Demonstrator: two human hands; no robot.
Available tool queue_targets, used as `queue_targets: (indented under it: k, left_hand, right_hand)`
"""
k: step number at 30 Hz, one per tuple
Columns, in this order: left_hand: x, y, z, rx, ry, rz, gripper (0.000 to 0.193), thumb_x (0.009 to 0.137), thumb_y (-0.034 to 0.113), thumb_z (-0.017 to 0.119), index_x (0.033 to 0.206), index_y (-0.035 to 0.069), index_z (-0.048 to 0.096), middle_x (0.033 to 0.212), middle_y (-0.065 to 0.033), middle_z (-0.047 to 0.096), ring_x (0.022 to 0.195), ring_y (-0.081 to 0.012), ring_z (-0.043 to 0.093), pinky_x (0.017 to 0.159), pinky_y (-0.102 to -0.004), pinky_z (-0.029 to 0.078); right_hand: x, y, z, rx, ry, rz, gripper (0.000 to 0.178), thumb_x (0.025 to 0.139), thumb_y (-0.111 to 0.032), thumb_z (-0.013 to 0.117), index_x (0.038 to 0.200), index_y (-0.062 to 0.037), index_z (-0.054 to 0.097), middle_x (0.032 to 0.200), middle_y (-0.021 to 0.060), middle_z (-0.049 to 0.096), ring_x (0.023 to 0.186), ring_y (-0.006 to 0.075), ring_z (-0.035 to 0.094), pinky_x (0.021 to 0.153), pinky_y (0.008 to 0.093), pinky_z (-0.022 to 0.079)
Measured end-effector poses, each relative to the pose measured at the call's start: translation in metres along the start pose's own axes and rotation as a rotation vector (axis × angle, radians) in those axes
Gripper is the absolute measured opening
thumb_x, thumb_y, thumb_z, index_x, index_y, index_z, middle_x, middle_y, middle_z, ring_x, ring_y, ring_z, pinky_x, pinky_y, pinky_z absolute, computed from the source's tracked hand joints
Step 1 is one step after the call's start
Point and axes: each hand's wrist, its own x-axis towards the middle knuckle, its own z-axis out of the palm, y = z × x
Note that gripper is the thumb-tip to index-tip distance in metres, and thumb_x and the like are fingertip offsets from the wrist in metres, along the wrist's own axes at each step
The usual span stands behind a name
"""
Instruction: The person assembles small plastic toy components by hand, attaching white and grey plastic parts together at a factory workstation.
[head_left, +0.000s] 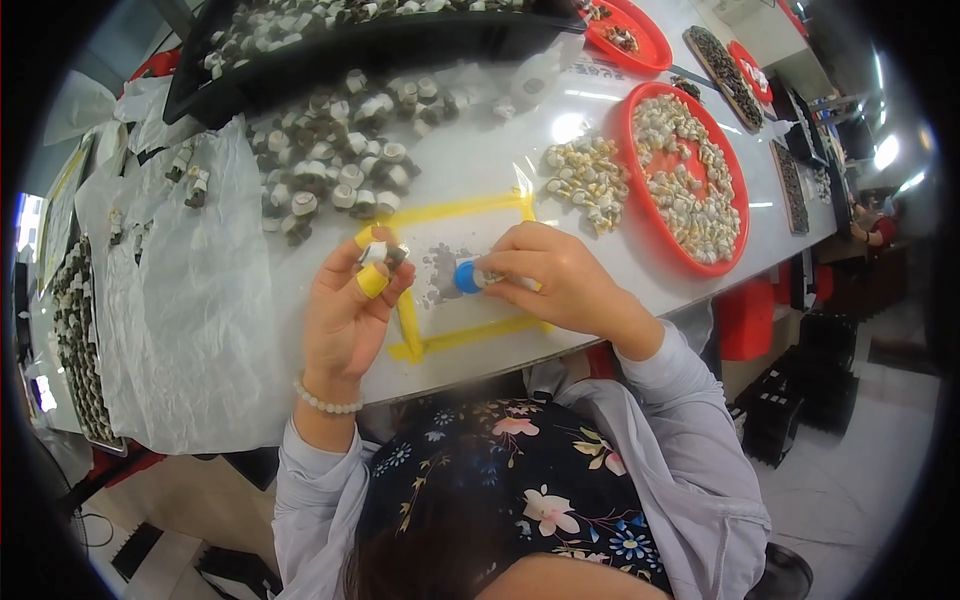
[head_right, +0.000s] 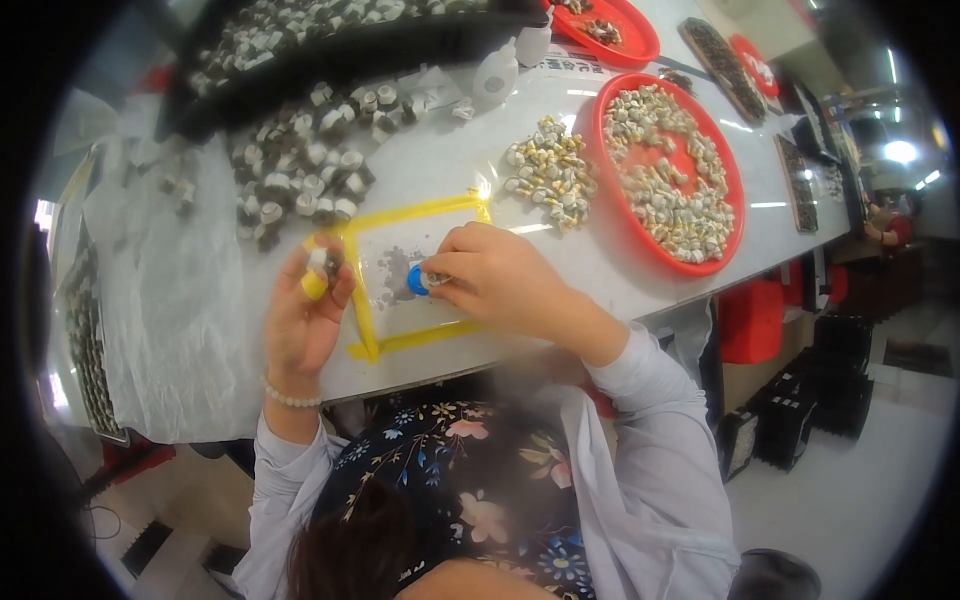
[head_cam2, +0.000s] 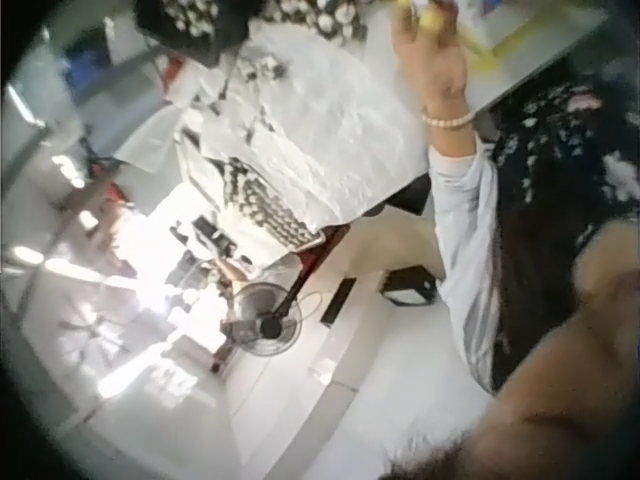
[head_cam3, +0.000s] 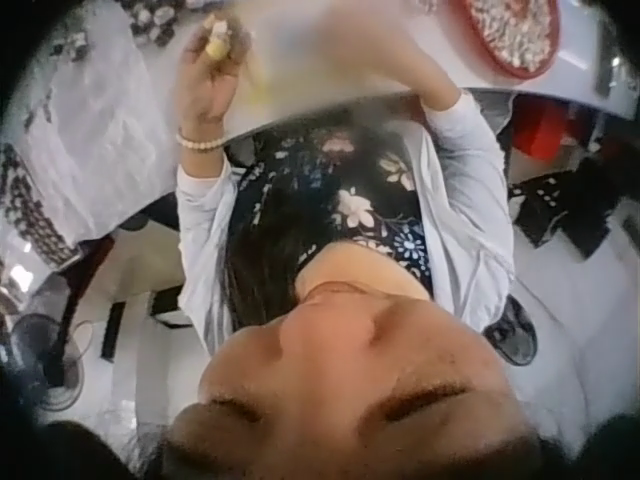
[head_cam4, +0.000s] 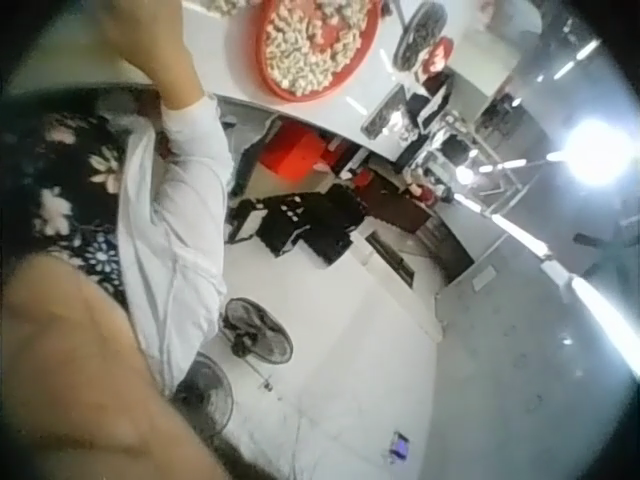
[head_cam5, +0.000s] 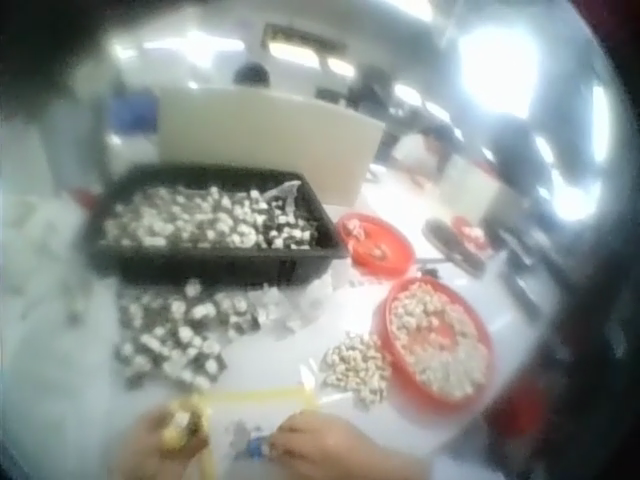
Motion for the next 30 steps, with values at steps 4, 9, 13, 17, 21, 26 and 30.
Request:
queue_targets:
  k: [4,9,13,17,21,26,30]
  left_hand:
    - [0.000,0.001,0.002,0.034,-0.090,-0.015,0.027,0.084,0.003,0.057,0.111,0.003,0.053,0.103,-0.0133,0.058,0.080,-0.0181,0.059,0.076,-0.0266,0.048]
    - [0.002,0.000,-0.003,-0.056,-0.209,-0.050,0.028,0.086,0.008,0.057,0.112,0.003,0.052,0.094,-0.0095,0.056,0.068,-0.0143,0.052,0.064,-0.0237,0.043]
    - [0.002,0.001,-0.001,-0.144,-0.213,-0.095,0.032,0.086,0.010,0.057,0.116,0.001,0.051,0.086,-0.0060,0.053,0.066,-0.0137,0.048,0.062,-0.0238,0.039]
    - [0.000,-0.004,-0.001,0.041,-0.158,0.002,0.036,0.088,0.011,0.054,0.121,0.000,0.048,0.088,-0.0054,0.054,0.073,-0.0141,0.049,0.066,-0.0233,0.040]
    - [0.001,-0.003,-0.002,0.066,-0.155,-0.017,0.040,0.087,0.008,0.054,0.125,-0.002,0.045,0.091,-0.0062,0.055,0.079,-0.0152,0.051,0.071,-0.0242,0.043]
    - [0.000,0.001,0.006,-0.043,-0.081,-0.059,0.045,0.084,0.002,0.056,0.127,-0.004,0.042,0.096,-0.0073,0.058,0.080,-0.0152,0.054,0.076,-0.0263,0.048]
    - [0.000,0.002,0.002,-0.022,-0.116,-0.063,0.041,0.084,0.001,0.055,0.124,-0.004,0.045,0.097,-0.0082,0.059,0.082,-0.0154,0.059,0.076,-0.0255,0.051]
  right_hand:
    - [0.006,-0.003,0.003,-0.068,-0.020,-0.045,0.022,0.068,-0.007,0.069,0.089,-0.0055,0.065,0.078,0.0083,0.058,0.070,0.0256,0.056,0.062,0.0330,0.046]
    - [0.010,-0.003,0.007,-0.163,-0.055,-0.082,0.021,0.067,-0.007,0.069,0.087,-0.0042,0.065,0.076,0.0076,0.056,0.069,0.0251,0.055,0.062,0.0338,0.046]
    - [0.011,-0.009,0.006,-0.209,-0.078,-0.105,0.020,0.067,-0.008,0.069,0.087,-0.0040,0.065,0.076,0.0073,0.054,0.069,0.0244,0.055,0.062,0.0335,0.046]
    - [0.013,-0.011,0.004,-0.310,-0.189,-0.117,0.017,0.069,-0.009,0.066,0.085,-0.0038,0.063,0.074,0.0069,0.049,0.072,0.0231,0.052,0.064,0.0332,0.045]
    - [0.018,-0.016,0.002,-0.397,-0.282,-0.142,0.013,0.070,-0.007,0.059,0.082,-0.0033,0.060,0.074,0.0073,0.046,0.074,0.0229,0.050,0.064,0.0339,0.044]
    - [0.021,-0.021,0.002,-0.436,-0.306,-0.135,0.012,0.069,-0.006,0.056,0.080,-0.0030,0.059,0.076,0.0080,0.046,0.076,0.0235,0.050,0.065,0.0340,0.044]
    - [0.020,-0.018,0.001,-0.408,-0.274,-0.138,0.012,0.070,-0.007,0.058,0.081,-0.0023,0.060,0.075,0.0082,0.047,0.075,0.0238,0.051,0.064,0.0348,0.044]
